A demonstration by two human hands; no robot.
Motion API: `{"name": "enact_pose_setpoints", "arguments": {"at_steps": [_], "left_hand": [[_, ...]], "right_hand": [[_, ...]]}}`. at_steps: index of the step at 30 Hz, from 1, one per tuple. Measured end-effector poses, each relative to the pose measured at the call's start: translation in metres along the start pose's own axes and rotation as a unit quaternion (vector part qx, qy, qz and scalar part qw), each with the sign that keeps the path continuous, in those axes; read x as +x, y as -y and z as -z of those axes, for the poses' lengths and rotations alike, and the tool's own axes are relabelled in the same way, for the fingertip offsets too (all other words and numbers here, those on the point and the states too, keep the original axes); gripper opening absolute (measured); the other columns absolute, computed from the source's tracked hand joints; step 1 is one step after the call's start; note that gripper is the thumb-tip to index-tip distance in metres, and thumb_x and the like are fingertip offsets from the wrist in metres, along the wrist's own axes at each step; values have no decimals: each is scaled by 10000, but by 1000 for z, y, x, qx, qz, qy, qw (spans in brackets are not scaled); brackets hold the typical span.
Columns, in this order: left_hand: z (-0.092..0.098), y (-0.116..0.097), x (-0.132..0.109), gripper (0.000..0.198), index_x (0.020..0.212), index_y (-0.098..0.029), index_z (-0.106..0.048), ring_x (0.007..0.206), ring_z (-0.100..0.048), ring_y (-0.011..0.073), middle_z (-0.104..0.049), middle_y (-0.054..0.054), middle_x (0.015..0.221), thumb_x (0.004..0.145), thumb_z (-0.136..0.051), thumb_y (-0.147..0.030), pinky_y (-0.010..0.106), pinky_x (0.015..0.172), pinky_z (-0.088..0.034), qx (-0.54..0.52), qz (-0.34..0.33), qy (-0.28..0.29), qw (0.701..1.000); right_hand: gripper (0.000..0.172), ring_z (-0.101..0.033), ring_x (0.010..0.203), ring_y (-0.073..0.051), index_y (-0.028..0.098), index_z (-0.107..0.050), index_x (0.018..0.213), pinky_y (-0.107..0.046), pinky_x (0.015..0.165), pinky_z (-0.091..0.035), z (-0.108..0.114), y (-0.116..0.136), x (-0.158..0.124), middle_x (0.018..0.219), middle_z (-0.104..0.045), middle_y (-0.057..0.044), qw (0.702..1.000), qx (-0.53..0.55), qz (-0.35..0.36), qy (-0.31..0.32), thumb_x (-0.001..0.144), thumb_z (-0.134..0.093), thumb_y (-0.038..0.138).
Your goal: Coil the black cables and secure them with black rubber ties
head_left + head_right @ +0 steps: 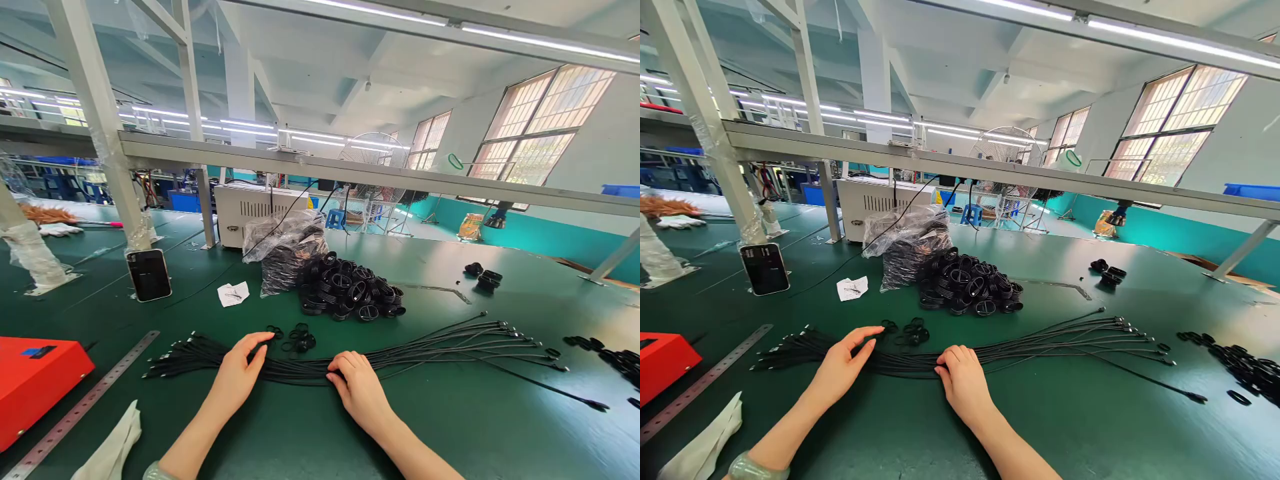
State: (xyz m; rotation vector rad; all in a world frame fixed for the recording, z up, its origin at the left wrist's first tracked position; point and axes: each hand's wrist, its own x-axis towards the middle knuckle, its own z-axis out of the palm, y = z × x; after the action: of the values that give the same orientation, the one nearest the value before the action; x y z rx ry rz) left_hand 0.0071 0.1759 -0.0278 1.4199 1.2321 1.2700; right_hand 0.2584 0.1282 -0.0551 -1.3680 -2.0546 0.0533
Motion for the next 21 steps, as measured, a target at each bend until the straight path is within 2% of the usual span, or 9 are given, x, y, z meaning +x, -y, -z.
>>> {"name": "enact_pose_setpoints", "arguments": {"at_steps": [3,6,9,12,15,18,20,21], "left_hand": [[0,4,-1,181,854,-304,-777,1225,-524,308,-743,49,1030,690,-756,-229,442,1165,-164,70,-38,39,996],[4,8,0,165,838,-336,-779,1152,-571,303,-760,30,964,700,-750,-250,470,1171,-79,126,-70,60,988],[10,10,4,151,816,-356,-774,1060,-611,293,-764,16,916,713,-735,-252,482,1166,-65,166,-102,49,980],[18,7,10,178,878,-361,-762,1152,-570,295,-749,24,1036,751,-693,-257,478,1164,-64,194,-136,10,971],[27,-4,13,225,981,-351,-734,1195,-551,287,-716,37,1140,788,-651,-268,445,1164,-113,223,-176,-26,959],[39,-21,8,207,1010,-310,-693,1065,-615,280,-713,59,1055,844,-569,-313,418,1116,-257,252,-217,-61,941],[50,-33,0,220,1028,-287,-640,966,-628,279,-675,68,989,880,-498,-365,412,1006,-391,266,-242,-81,929],[56,-38,-4,232,1049,-285,-604,915,-625,270,-641,62,956,896,-460,-385,411,950,-429,277,-260,-104,919]], "right_hand": [[128,-607,858,-224,223,-572,826,-375,792,-464,5,2,-2,914,-654,-58,998,63,-27,-14,909,-485,181],[150,-612,845,-226,227,-565,858,-369,781,-476,13,4,-1,892,-651,-69,989,112,-63,-69,940,-441,252],[168,-610,839,-230,229,-573,916,-367,774,-483,20,5,1,887,-644,-78,978,126,-75,-148,949,-425,302],[175,-604,809,-221,233,-563,930,-356,752,-485,27,3,3,867,-629,-69,962,126,-77,-230,951,-419,329],[196,-589,760,-208,234,-542,937,-346,721,-481,41,2,5,844,-605,-61,947,124,-89,-283,960,-393,359],[220,-580,755,-206,238,-540,958,-345,713,-473,65,4,8,853,-596,-63,939,117,-90,-311,963,-382,391],[231,-582,754,-203,242,-560,962,-336,709,-469,81,6,9,855,-605,-62,944,116,-78,-299,957,-399,407],[231,-585,751,-198,242,-572,969,-326,704,-468,87,7,8,858,-613,-61,952,117,-72,-273,951,-419,414]]}}
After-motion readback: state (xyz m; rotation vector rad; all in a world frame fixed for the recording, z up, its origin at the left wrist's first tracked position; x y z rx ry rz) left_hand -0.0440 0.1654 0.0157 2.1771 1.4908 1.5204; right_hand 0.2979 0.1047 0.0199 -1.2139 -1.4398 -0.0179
